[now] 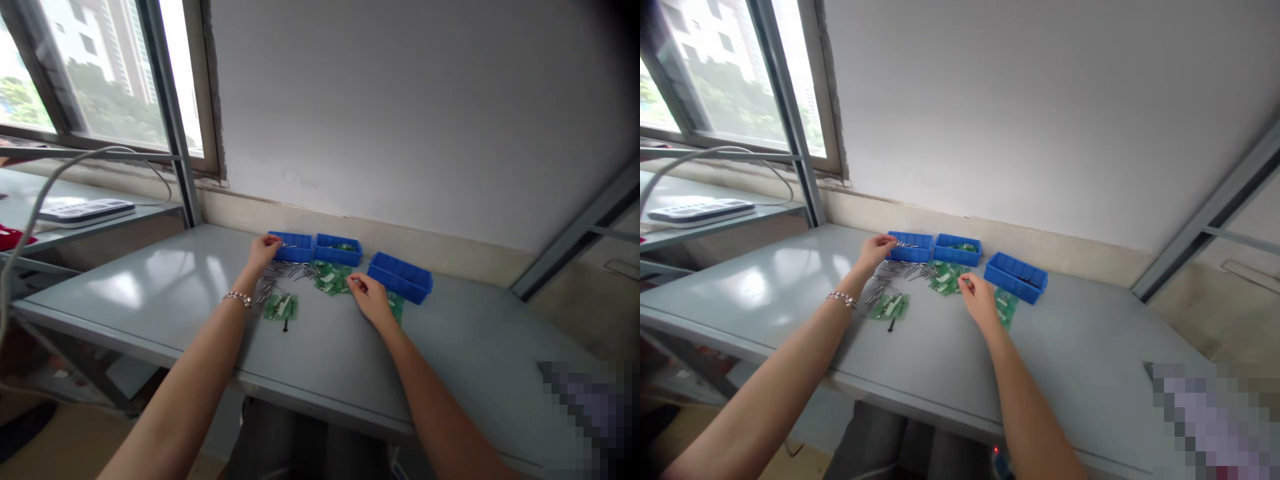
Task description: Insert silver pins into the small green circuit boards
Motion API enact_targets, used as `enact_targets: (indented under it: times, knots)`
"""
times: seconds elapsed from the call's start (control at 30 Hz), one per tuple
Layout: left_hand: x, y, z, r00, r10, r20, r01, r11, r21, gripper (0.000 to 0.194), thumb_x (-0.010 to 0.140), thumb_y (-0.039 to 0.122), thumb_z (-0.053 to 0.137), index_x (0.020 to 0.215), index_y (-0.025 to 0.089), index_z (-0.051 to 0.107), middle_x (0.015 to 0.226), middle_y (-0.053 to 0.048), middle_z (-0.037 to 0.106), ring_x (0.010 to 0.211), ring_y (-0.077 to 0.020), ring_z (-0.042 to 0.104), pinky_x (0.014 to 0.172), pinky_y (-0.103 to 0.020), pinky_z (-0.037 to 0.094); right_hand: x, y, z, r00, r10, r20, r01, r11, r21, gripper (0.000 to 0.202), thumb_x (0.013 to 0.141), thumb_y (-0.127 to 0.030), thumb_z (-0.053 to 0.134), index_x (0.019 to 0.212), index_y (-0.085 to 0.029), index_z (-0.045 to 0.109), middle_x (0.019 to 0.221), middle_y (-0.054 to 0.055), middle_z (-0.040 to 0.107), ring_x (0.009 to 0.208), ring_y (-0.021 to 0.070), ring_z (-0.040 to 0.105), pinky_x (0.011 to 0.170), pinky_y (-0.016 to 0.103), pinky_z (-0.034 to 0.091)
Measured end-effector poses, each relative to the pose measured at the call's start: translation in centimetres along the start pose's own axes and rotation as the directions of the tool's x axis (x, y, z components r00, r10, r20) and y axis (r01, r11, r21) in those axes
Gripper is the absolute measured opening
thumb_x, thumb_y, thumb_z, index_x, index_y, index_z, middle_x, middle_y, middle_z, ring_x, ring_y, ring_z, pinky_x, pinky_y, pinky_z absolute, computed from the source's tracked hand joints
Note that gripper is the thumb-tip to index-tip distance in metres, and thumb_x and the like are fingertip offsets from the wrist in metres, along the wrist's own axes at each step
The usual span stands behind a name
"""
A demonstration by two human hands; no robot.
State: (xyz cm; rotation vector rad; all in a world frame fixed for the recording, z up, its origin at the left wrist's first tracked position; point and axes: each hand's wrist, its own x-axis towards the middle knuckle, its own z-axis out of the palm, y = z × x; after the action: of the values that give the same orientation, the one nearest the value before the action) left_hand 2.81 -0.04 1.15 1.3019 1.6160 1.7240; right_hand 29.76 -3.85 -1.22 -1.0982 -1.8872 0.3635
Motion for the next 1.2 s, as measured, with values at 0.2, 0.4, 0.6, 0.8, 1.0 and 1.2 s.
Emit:
enact_targets:
  times: [0.2,0.4,0.6,0.8,1.0,1.2]
  knots:
    - [-1.4,-0.5,1.9,0.914,0.126,0.385,-0.322,0.803,0.501,0.015,0.06,0.016,0.054,0.07,0.017,0.065,0.07,-0.006,0.062,0.07,-0.0182,0.055,0.067,-0.027,0.043,-0.1,-0.1,0.0,1.0,0.0,0.008,0.0,1.0,0.004,0.027,0.076,-0.037,0.042,0.074,-0.017,0.06,0.056,0.002,0.052,0.05,0.014,0.045,0.048,0.023,0.034]
    - [-2.4,-1.2,2.8,0.86,0.094,0.502,-0.444,0.622,0.645,0.019,0.065,0.017,0.053,0.08,0.017,0.064,0.079,-0.01,0.062,0.075,-0.02,0.056,0.067,-0.027,0.042,-0.1,0.1,0.2,0.999,0.002,0.032,-0.002,1.0,-0.002,0.025,0.076,-0.035,0.043,0.073,-0.017,0.06,0.058,0.002,0.054,0.051,0.0143,0.046,0.049,0.023,0.033]
    - [-3.2,-0.5,2.9,0.864,0.054,0.501,-0.441,0.562,0.7,0.018,0.068,0.016,0.049,0.081,0.017,0.062,0.085,-0.012,0.06,0.08,-0.0234,0.056,0.068,-0.031,0.042,-0.2,0.0,0.2,0.999,-0.001,0.04,0.002,1.0,-0.014,0.025,0.077,-0.034,0.043,0.073,-0.017,0.061,0.057,0.001,0.054,0.051,0.0143,0.046,0.049,0.023,0.033]
    - [-3.3,-0.4,3.1,0.873,0.077,0.481,-0.431,0.584,0.688,0.024,0.066,0.012,0.049,0.087,0.016,0.059,0.081,-0.011,0.06,0.078,-0.0228,0.056,0.066,-0.03,0.041,-0.1,0.0,0.1,0.999,0.011,0.05,-0.01,1.0,-0.017,0.023,0.077,-0.032,0.044,0.072,-0.017,0.06,0.058,0.001,0.054,0.052,0.0137,0.046,0.05,0.022,0.033]
    - [-3.2,0.5,4.0,0.91,0.058,0.41,-0.243,0.876,0.416,0.024,0.063,0.015,0.057,0.087,0.014,0.059,0.074,-0.006,0.061,0.069,-0.0158,0.054,0.066,-0.026,0.039,-0.1,0.3,0.2,0.999,-0.002,0.053,0.002,1.0,-0.006,0.023,0.077,-0.031,0.044,0.073,-0.016,0.06,0.059,0.002,0.055,0.052,0.0133,0.046,0.05,0.022,0.032]
    - [-5.2,1.8,5.5,0.804,-0.089,0.587,0.2,0.971,-0.128,0.035,0.063,0.025,0.065,0.094,0.01,0.056,0.075,-0.006,0.06,0.056,-0.0072,0.046,0.049,-0.019,0.029,-0.1,-0.3,0.2,0.997,0.045,0.068,-0.046,0.999,0.019,0.022,0.074,-0.034,0.049,0.078,-0.016,0.061,0.056,0.0,0.052,0.051,0.0129,0.045,0.051,0.023,0.034]
